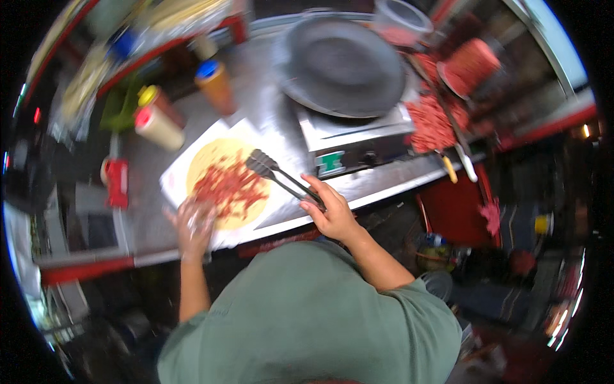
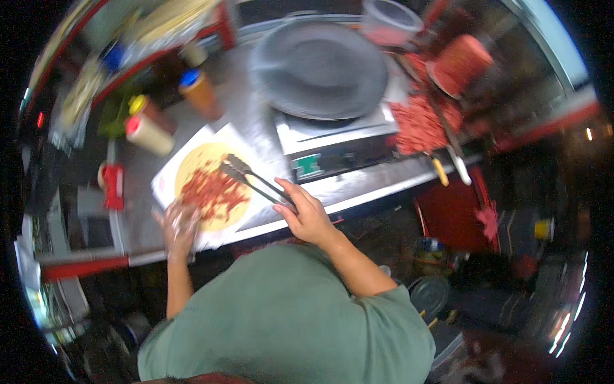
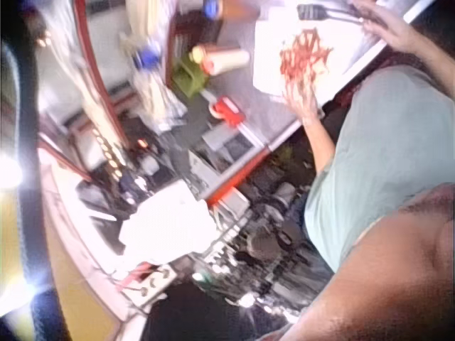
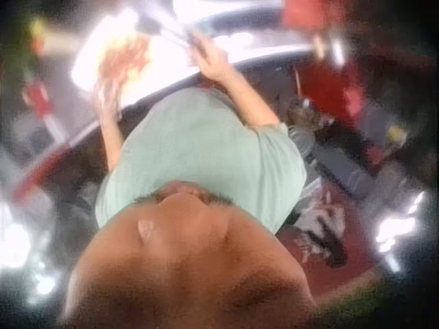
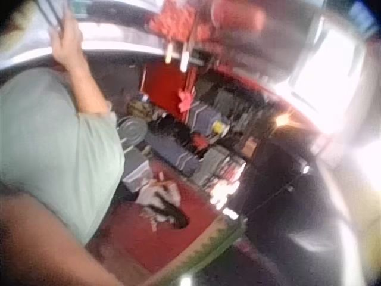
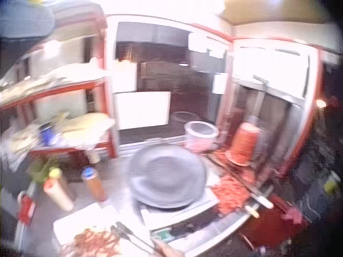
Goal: The person assembles a shawarma wrap by placing cooked meat onto a flatbread, adding sauces, and folding it into paper. They then hand the wrapped food to a customer, receive payment, and return change. Finally, they retrieve a head of lettuce, tear off leaves, and chop them on a cutting board.
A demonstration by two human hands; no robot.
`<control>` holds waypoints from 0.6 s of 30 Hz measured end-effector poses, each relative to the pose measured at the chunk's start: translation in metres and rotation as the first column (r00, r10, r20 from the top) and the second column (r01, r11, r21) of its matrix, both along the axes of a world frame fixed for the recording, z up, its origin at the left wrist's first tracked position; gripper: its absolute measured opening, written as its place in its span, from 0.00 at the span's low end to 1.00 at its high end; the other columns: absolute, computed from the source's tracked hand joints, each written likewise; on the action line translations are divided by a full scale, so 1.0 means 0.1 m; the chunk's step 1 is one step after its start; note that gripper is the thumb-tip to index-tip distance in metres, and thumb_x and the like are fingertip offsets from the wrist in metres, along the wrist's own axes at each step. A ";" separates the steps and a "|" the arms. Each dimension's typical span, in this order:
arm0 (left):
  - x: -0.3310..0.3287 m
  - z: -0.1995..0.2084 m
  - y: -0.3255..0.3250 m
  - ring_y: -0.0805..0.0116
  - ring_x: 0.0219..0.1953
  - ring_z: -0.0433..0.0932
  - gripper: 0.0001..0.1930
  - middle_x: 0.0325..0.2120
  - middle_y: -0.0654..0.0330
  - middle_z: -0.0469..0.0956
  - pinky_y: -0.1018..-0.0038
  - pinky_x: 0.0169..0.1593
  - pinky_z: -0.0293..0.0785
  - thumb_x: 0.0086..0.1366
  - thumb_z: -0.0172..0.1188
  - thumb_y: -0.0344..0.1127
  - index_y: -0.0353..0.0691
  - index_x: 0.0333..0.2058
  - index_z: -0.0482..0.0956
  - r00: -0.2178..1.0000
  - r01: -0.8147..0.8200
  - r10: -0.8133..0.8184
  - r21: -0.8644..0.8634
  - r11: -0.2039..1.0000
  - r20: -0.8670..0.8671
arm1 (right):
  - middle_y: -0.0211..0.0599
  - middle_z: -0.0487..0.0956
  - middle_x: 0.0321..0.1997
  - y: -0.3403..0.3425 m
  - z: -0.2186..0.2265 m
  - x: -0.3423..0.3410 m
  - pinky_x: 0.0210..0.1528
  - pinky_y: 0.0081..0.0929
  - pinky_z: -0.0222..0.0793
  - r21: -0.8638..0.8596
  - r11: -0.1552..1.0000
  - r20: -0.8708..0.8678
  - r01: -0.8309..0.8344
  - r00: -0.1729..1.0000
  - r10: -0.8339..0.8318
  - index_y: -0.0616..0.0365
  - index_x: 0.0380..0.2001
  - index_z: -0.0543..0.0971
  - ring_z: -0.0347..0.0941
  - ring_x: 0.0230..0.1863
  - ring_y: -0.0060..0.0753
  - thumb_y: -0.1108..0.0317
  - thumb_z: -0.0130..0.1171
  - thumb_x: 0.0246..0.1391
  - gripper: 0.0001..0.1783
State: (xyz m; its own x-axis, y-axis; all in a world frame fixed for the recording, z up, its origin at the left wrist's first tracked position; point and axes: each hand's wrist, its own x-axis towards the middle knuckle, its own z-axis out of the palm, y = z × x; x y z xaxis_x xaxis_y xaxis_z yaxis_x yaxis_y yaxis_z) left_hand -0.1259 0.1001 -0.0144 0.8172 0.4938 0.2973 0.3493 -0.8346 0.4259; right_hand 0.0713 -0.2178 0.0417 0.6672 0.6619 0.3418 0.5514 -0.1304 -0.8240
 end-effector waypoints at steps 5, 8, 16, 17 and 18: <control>0.16 -0.04 -0.35 0.59 0.61 0.76 0.08 0.40 0.72 0.84 0.29 0.73 0.29 0.62 0.72 0.47 0.53 0.34 0.86 0.999 0.046 -0.044 0.110 0.993 -0.026 | 0.37 0.77 0.36 -0.93 0.53 1.32 0.40 0.28 0.72 0.194 0.882 0.003 0.430 0.898 -0.439 0.61 0.71 0.67 0.74 0.35 0.31 0.63 0.59 0.70 0.31; 0.31 0.03 -0.43 0.60 0.56 0.79 0.08 0.40 0.69 0.85 0.31 0.73 0.31 0.64 0.70 0.45 0.50 0.37 0.86 0.992 -0.113 0.120 0.190 0.975 -0.027 | 0.36 0.82 0.31 -1.53 0.70 2.39 0.37 0.27 0.74 0.050 0.668 0.039 0.743 0.667 -0.744 0.64 0.66 0.73 0.78 0.32 0.24 0.62 0.57 0.72 0.26; 0.87 0.58 -0.60 0.71 0.41 0.79 0.11 0.38 0.62 0.84 0.54 0.75 0.41 0.70 0.66 0.41 0.39 0.41 0.85 0.964 -0.086 0.123 -0.161 0.983 0.236 | 0.58 0.86 0.41 -1.71 0.29 3.81 0.52 0.53 0.77 -0.472 0.532 0.497 0.703 0.710 -0.499 0.62 0.39 0.86 0.83 0.47 0.60 0.60 0.57 0.65 0.16; 0.88 0.64 -0.64 0.69 0.43 0.79 0.12 0.38 0.61 0.84 0.58 0.74 0.45 0.71 0.66 0.41 0.37 0.41 0.84 0.968 -0.082 0.115 -0.154 0.985 0.221 | 0.58 0.85 0.41 -1.67 0.27 3.83 0.52 0.54 0.77 -0.501 0.531 0.514 0.683 0.729 -0.452 0.62 0.38 0.87 0.83 0.47 0.60 0.61 0.57 0.65 0.16; 0.92 0.67 -0.67 0.68 0.43 0.79 0.12 0.38 0.60 0.84 0.58 0.74 0.46 0.71 0.66 0.41 0.37 0.42 0.84 0.970 -0.111 0.149 -0.195 0.975 0.191 | 0.57 0.86 0.42 -1.63 0.28 3.84 0.51 0.53 0.79 -0.479 0.581 0.476 0.658 0.751 -0.458 0.62 0.38 0.87 0.84 0.48 0.60 0.63 0.58 0.63 0.15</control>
State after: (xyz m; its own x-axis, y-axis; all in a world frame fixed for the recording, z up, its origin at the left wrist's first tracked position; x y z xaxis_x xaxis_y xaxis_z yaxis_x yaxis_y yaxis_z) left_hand -0.0339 0.0328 0.0529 0.6741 0.6527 0.3458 0.3403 -0.6899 0.6389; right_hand 0.4552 -0.3807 0.0694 0.9170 0.3088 0.2524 0.3751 -0.8828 -0.2827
